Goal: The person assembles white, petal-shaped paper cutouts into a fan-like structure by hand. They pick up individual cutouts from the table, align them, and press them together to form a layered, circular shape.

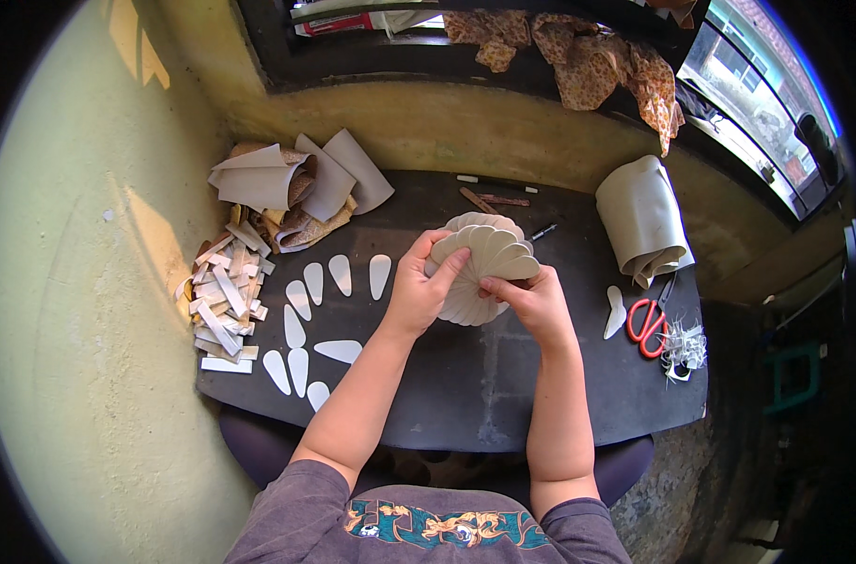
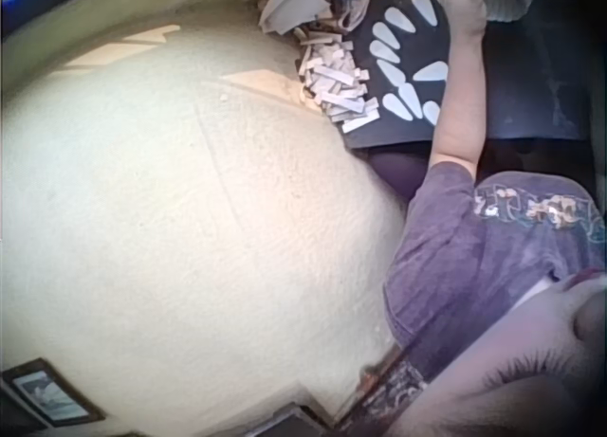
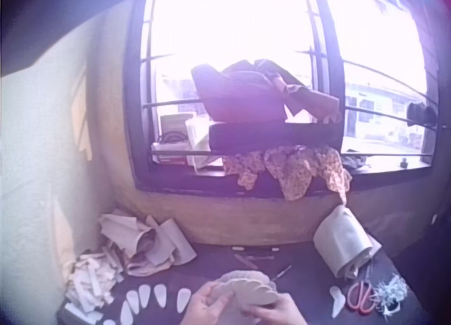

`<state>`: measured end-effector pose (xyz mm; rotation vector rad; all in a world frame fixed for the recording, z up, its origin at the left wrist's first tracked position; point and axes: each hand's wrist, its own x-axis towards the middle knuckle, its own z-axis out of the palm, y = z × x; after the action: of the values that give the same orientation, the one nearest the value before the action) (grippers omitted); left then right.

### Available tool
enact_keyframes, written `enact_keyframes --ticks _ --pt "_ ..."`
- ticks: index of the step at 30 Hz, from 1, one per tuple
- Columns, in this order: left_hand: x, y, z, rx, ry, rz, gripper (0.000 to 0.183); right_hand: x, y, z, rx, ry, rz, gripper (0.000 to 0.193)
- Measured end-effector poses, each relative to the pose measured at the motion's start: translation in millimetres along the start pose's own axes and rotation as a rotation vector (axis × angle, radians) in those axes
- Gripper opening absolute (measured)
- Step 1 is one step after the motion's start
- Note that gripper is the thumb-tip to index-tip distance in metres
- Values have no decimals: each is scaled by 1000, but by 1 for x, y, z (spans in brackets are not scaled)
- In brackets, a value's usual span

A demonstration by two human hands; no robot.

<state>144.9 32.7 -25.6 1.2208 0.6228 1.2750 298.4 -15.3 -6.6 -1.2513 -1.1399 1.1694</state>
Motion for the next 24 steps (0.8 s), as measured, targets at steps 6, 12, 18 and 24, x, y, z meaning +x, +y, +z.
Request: enact_keyframes --ticks 6,12,18,24 --pt "0 -1 -1 1 1 2 14 0 1 5 43 22 -23 15" --pt "0 -2 0 -3 4 5 13 1 1 5 19 28 -27 15" --pt "0 13 1 -139 -29 -173 28 -4 -8 -1 45 24 33 21" --pt "1 13 -2 -104 -76 -321 40 -5 -9 -4 61 12 43 26"
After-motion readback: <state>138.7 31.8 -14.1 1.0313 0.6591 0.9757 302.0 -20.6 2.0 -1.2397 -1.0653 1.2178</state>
